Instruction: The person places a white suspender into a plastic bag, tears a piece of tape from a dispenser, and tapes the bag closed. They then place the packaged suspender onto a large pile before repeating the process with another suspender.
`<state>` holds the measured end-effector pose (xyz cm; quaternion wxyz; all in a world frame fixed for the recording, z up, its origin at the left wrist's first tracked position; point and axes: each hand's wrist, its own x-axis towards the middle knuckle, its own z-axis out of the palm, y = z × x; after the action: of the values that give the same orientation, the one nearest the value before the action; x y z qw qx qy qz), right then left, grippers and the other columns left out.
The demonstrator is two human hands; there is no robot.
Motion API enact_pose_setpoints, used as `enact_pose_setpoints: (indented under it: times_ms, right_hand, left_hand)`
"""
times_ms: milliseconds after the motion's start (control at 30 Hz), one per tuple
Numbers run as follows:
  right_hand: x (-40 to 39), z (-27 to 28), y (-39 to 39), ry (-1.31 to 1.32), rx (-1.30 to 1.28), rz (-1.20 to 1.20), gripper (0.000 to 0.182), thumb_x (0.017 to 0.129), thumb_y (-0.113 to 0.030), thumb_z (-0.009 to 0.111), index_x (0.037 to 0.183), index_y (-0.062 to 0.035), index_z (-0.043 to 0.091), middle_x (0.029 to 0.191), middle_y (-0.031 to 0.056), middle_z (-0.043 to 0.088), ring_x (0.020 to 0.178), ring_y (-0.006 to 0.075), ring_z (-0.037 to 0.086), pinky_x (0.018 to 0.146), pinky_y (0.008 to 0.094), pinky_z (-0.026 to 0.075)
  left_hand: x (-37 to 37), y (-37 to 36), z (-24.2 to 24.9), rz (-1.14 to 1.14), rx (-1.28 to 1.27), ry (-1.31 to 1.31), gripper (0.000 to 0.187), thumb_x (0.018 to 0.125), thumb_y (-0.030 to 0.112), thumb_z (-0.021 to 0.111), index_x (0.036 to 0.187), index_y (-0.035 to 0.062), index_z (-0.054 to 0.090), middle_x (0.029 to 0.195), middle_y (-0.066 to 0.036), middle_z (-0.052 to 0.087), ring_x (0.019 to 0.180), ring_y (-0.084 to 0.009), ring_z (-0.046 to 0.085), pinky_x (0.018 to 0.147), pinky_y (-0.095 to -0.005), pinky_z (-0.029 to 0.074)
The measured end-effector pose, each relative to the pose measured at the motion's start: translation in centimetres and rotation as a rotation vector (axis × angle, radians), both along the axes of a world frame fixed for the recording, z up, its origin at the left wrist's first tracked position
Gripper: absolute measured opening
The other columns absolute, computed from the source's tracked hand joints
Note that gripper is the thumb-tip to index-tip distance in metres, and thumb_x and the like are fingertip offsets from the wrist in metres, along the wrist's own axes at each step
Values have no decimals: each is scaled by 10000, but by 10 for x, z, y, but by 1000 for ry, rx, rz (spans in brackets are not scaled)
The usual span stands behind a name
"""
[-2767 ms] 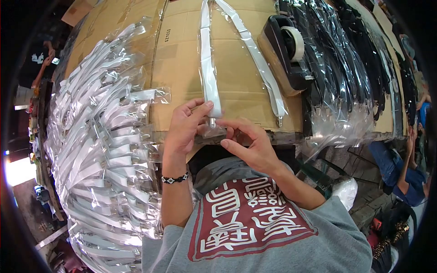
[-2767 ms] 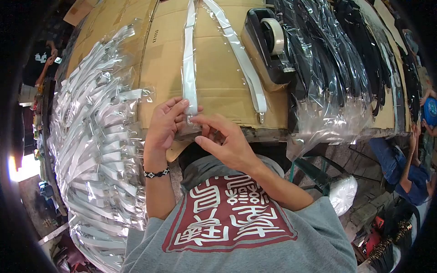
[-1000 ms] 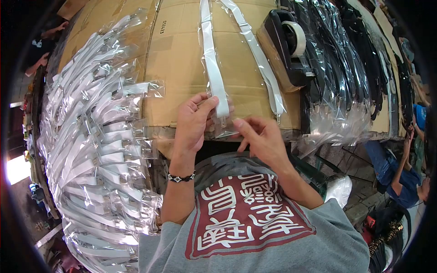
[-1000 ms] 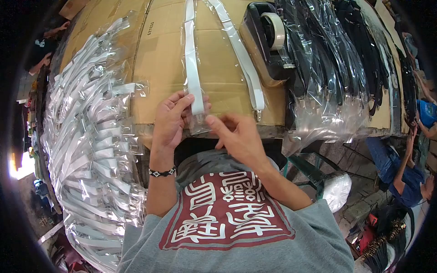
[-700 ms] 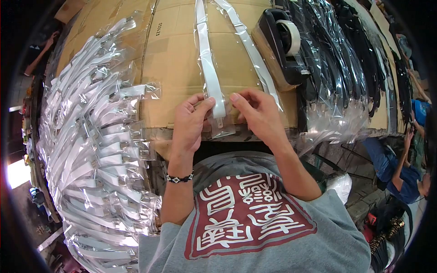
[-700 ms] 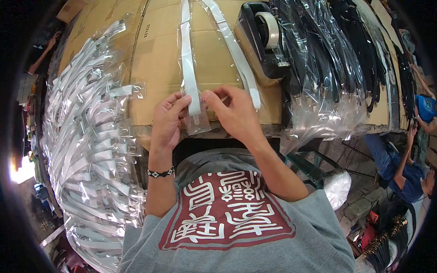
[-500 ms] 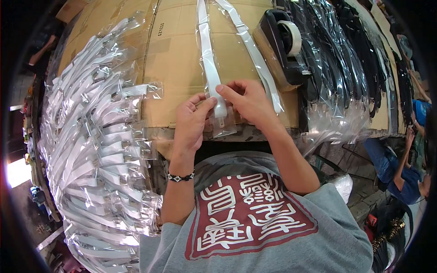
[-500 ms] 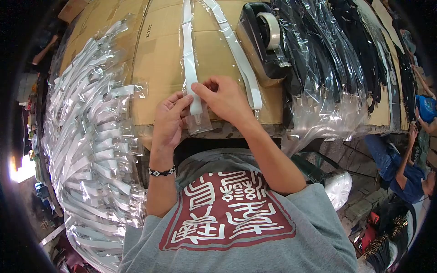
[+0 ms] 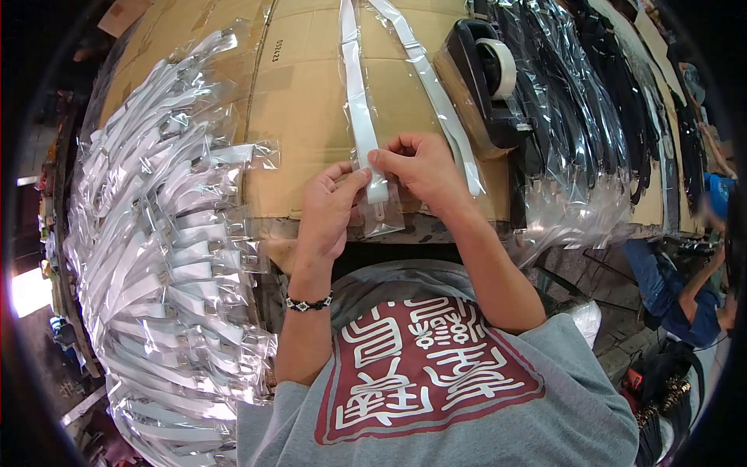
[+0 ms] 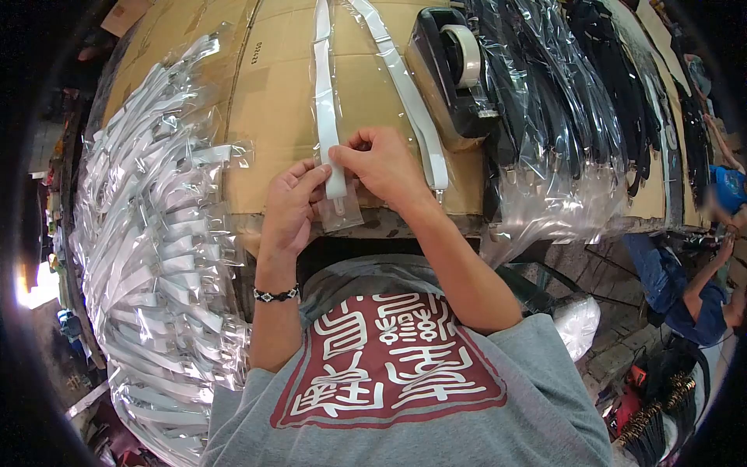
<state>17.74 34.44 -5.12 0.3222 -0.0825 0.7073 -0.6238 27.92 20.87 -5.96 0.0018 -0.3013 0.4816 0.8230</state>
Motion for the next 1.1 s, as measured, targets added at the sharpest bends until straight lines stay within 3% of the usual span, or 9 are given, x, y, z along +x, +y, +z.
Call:
enact_pose_setpoints:
  times_ms: [233,267,467,533,600,700,800,900,1100]
  right_hand:
    - [0,-3,3,7,9,47,252,887,-241,747,853,5,707,704,-2,631,611,59,537,540,233,416]
    - [2,0,4,-3,-4,21,269,897,-253,739,840,8,705,697,9,635,613,70,552,556,245,440]
    - [10,33,54,499,136,-82,283,943,-245,691,953,38,708,747,14,660,649,69,561,579,250,463]
    - [8,51,84,457,208,-215,241,907,-233,683,944,3,716,751,79,684,613,158,606,596,315,489]
    - [-4,71,107,389,265,-362,243,899,-229,691,948,8,715,831,94,681,662,173,614,633,304,492]
    - [-46,70,125,858,383,-451,272,888,-253,708,919,17,718,949,119,668,803,204,640,740,321,507]
    - [-68,59,134,1013,577,-304,313,879,-282,720,899,31,717,1031,144,645,929,241,641,838,347,501]
    - [-76,61,130,727,514,-206,334,873,-306,727,903,27,722,1075,167,638,1001,291,631,899,384,489]
    - [-81,54,129,281,88,-297,232,834,-217,779,869,9,738,801,19,665,777,90,576,732,253,440]
  left_hand:
    - [-1,-2,-11,0,-69,45,88,943,121,689,944,33,680,773,46,623,618,-5,511,507,-165,354]
    - [2,-9,-15,-79,-126,-4,180,968,104,626,1082,-35,637,972,-119,721,840,-174,724,769,-286,583]
    - [1,-1,1,-68,-22,26,164,975,88,599,1059,-51,622,987,-186,726,880,-256,739,801,-336,606]
    - [1,-1,-1,-68,-14,33,159,974,86,599,1051,-52,619,988,-197,726,878,-266,741,799,-343,610]
    - [2,-3,-3,-67,-5,41,156,972,85,600,1043,-53,616,984,-202,725,868,-268,742,791,-347,612]
    - [1,-2,-8,-60,-21,71,158,967,85,605,1043,-54,616,979,-205,726,860,-269,743,786,-349,614]
    - [-1,-2,-2,-63,6,34,161,963,88,610,1039,-54,616,971,-205,726,852,-269,744,789,-349,615]
    - [-1,-2,0,-67,-19,43,159,960,86,612,1035,-55,615,964,-205,726,859,-270,743,795,-349,616]
    - [0,-2,-3,-66,-26,53,168,962,97,612,1032,-55,618,981,-204,726,879,-267,742,786,-352,612]
